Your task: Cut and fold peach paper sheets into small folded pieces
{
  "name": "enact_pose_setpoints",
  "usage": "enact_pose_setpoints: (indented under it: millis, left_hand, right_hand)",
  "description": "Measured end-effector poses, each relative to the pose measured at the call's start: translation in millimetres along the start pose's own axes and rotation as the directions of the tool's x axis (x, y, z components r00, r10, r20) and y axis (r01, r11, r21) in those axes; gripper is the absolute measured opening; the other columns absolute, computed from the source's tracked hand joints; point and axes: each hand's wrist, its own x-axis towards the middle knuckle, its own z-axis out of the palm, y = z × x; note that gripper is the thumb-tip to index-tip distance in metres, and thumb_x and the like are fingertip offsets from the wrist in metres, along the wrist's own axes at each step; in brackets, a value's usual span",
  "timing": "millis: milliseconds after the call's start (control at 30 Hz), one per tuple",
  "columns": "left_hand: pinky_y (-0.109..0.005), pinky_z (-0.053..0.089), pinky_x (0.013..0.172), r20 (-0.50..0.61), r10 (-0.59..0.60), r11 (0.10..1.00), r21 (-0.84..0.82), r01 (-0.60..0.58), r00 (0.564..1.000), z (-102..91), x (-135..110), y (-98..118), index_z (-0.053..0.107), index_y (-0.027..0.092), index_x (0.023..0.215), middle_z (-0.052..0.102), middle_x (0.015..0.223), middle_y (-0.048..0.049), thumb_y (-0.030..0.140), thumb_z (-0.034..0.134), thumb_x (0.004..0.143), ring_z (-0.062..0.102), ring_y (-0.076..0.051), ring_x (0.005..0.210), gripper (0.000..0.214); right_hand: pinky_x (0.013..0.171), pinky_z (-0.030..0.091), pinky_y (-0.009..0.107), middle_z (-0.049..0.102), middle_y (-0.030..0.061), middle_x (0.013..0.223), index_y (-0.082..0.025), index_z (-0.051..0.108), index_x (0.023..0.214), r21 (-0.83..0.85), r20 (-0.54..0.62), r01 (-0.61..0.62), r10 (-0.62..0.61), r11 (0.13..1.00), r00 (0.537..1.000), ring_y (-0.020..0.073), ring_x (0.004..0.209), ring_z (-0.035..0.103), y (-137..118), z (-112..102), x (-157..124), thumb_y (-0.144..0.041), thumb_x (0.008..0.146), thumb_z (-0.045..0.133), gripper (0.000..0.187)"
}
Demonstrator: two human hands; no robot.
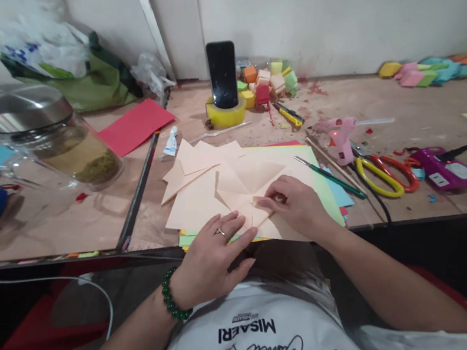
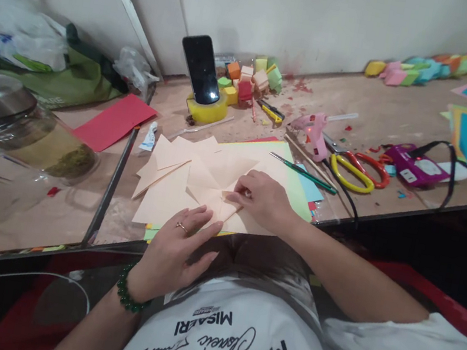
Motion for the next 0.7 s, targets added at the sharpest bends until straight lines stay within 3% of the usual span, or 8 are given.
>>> enact_pose_setpoints:
  millis: [700]
  left_hand:
    - [-0.054,0.055,0.092,0.004,0.003,1.000,0.013,-0.004,1.000,-2.7,3.7,2.0,0.060,0.012,0.116,0.066,0.117,-0.0186,0.021,0.055,0.084,0.061,-0.035,0.115,0.034]
  right_hand:
    - [0.064,0.038,0.027,0.059,0.0011,0.076,-0.020,0.059,0.069,-0.074,0.012,-0.029,0.030,0.997,0.999,0.0160,0.073,0.054,-3.5,0.4,-0.8,-0.033,0.085,0.070,0.023]
